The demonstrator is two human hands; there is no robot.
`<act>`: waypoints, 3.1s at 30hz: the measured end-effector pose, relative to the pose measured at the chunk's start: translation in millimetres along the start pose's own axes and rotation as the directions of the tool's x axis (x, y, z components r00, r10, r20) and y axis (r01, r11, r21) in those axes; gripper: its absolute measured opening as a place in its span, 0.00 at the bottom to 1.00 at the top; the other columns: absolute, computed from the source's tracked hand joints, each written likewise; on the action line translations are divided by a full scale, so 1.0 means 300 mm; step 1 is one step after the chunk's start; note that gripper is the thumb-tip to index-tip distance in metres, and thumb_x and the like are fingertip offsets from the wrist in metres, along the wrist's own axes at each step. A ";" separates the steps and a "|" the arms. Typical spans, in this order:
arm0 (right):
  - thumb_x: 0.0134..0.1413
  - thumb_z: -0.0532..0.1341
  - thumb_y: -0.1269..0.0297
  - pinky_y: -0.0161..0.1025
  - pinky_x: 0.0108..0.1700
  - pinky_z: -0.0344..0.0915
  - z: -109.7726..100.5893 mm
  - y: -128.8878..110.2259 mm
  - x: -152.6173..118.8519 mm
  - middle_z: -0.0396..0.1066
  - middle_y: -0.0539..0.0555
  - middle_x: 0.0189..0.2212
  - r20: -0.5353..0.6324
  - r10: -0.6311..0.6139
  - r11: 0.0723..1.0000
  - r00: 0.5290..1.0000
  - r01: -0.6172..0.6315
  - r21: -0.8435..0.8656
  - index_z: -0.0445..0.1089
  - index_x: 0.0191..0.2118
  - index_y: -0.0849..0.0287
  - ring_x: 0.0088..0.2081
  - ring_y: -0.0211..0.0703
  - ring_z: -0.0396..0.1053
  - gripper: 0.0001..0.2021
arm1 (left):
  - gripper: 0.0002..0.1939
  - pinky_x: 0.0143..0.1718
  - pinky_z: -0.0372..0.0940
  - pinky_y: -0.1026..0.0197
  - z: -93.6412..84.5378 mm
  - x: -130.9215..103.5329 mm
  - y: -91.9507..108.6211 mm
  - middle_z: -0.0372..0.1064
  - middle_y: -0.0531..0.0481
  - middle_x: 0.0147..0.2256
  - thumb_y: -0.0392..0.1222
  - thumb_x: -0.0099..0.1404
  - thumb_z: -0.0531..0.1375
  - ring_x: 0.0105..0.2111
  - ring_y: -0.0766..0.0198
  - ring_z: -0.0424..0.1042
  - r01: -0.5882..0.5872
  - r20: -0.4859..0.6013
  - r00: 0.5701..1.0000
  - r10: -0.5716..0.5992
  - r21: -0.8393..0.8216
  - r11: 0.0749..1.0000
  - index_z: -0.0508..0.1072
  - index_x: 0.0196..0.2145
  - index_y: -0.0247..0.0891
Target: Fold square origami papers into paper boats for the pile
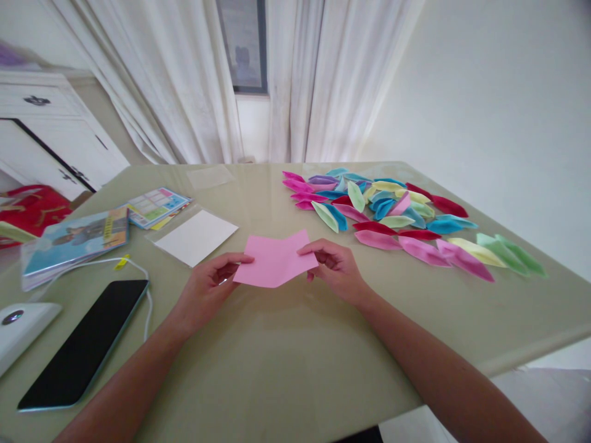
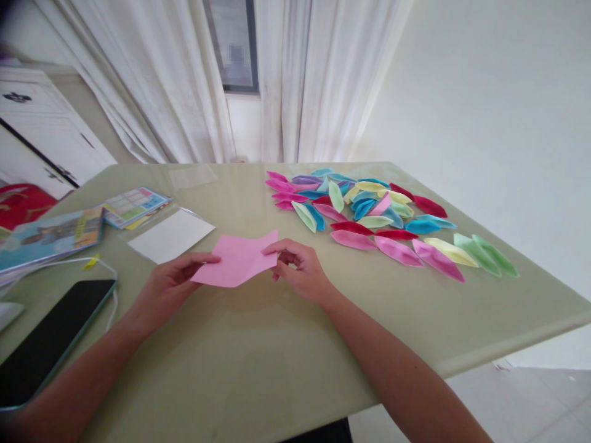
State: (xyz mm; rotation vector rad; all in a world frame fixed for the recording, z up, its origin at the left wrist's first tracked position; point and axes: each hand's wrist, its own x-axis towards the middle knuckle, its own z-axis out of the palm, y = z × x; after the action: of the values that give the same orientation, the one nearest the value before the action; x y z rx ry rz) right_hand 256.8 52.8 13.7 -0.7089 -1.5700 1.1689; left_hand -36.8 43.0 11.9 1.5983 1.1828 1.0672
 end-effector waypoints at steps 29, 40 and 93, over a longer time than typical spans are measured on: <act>0.61 0.72 0.53 0.35 0.26 0.72 0.017 -0.022 0.003 0.81 0.54 0.33 -0.128 0.089 0.996 0.988 -0.092 -0.019 0.80 0.35 0.58 0.24 0.36 0.72 0.13 | 0.13 0.37 0.73 0.59 -0.004 -0.022 0.034 0.83 0.51 0.33 0.55 0.63 0.71 0.34 0.56 0.79 -0.056 -0.171 0.982 0.082 0.152 0.987 0.84 0.32 0.43; 0.58 0.73 0.51 0.35 0.34 0.66 0.005 0.016 0.025 0.75 0.50 0.28 -0.167 0.168 0.984 0.972 -0.156 0.080 0.80 0.30 0.57 0.30 0.37 0.68 0.15 | 0.27 0.37 0.75 0.57 0.027 -0.021 0.063 0.81 0.52 0.30 0.51 0.56 0.77 0.33 0.56 0.82 0.073 -0.069 0.994 -0.091 -0.231 0.970 0.70 0.46 0.42; 0.62 0.70 0.52 0.36 0.31 0.56 0.052 -0.004 -0.009 0.63 0.48 0.29 -0.097 0.204 0.977 0.974 -0.209 -0.040 0.71 0.35 0.59 0.30 0.38 0.61 0.16 | 0.18 0.37 0.76 0.63 0.068 -0.042 0.080 0.86 0.47 0.39 0.58 0.60 0.73 0.37 0.56 0.83 0.102 -0.226 0.967 -0.113 -0.061 0.993 0.88 0.41 0.44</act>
State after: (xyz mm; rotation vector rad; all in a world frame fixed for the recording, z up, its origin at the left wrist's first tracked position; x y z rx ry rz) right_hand 243.1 44.7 13.6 -0.9646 -1.4787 1.2322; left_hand -14.1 23.4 27.4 1.3834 1.3691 1.2245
